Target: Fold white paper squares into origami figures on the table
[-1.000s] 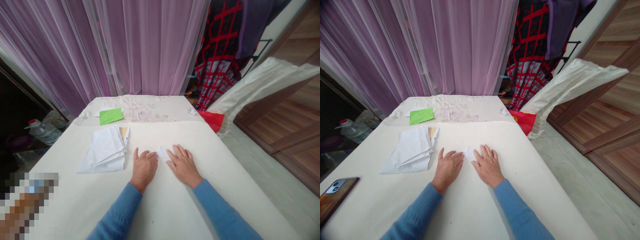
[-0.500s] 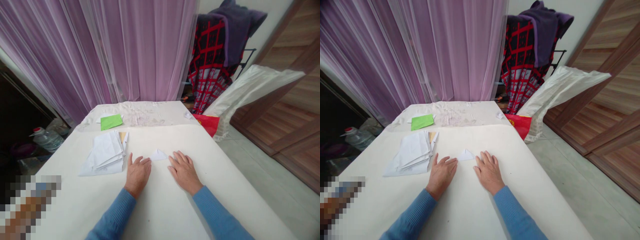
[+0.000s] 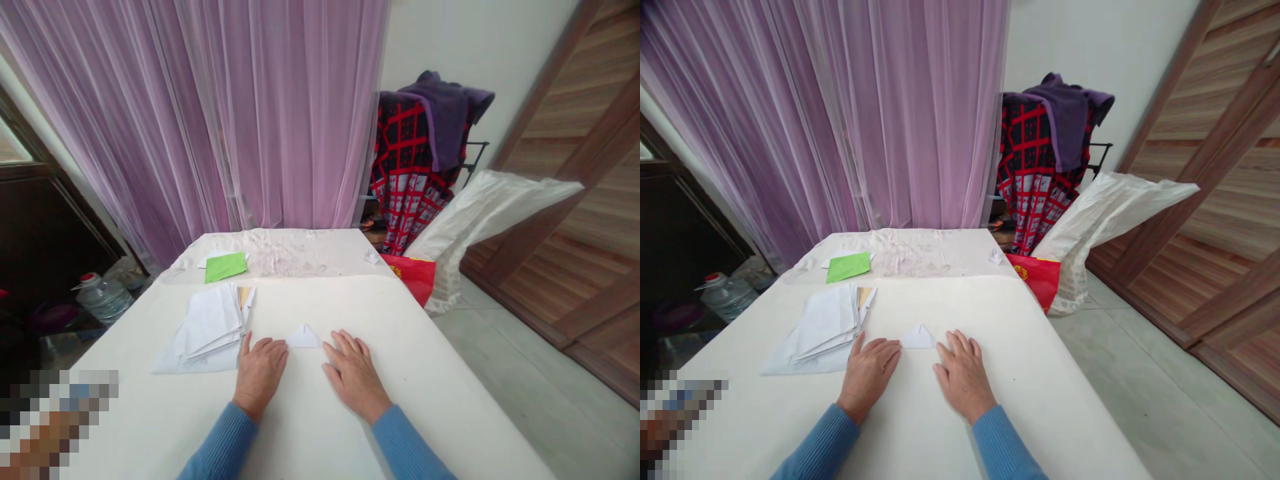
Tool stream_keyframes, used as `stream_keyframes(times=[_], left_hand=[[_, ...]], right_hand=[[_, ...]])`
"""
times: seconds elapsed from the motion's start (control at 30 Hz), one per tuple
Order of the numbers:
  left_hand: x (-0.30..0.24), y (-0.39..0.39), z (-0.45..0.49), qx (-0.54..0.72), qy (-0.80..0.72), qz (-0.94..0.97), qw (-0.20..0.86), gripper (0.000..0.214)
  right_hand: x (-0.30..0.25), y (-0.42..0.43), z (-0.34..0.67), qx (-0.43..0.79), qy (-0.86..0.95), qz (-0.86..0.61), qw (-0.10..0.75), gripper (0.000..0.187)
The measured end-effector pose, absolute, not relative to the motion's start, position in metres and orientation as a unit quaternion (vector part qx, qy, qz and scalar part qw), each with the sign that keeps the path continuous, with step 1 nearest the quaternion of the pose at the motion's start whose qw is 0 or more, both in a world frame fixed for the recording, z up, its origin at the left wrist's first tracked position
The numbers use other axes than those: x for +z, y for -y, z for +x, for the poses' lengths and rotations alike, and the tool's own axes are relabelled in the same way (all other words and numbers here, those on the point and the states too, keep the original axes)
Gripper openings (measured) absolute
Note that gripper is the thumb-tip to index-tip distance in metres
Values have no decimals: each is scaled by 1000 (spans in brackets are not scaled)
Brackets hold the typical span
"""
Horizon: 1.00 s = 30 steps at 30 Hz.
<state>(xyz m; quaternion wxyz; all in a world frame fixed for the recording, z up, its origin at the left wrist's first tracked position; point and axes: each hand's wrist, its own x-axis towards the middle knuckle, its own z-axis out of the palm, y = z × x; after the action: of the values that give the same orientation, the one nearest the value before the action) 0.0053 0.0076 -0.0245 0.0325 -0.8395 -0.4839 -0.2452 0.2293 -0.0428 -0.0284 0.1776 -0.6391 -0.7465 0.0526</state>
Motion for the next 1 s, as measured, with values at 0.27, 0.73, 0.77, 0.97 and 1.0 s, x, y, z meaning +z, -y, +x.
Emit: stream_keyframes(times=[0.27, 0.73, 0.77, 0.97, 1.0], left_hand=[[-34, -6, -1, -268, 476, -837, 29, 20], [-31, -12, 2, -244, 504, -828, -3, 19], [-31, -13, 2, -240, 504, -830, -5, 19], [-26, -16, 4, -210, 500, -840, -8, 22], [-25, -16, 4, -206, 498, -842, -11, 22]], right_hand=[[-40, 41, 217, 35, 742, -633, 219, 35], [-39, 33, 210, 6, 729, -648, 220, 31], [-37, 33, 210, 11, 730, -649, 214, 31], [-32, 32, 214, 27, 731, -649, 208, 30], [-32, 31, 215, 31, 732, -647, 211, 29]])
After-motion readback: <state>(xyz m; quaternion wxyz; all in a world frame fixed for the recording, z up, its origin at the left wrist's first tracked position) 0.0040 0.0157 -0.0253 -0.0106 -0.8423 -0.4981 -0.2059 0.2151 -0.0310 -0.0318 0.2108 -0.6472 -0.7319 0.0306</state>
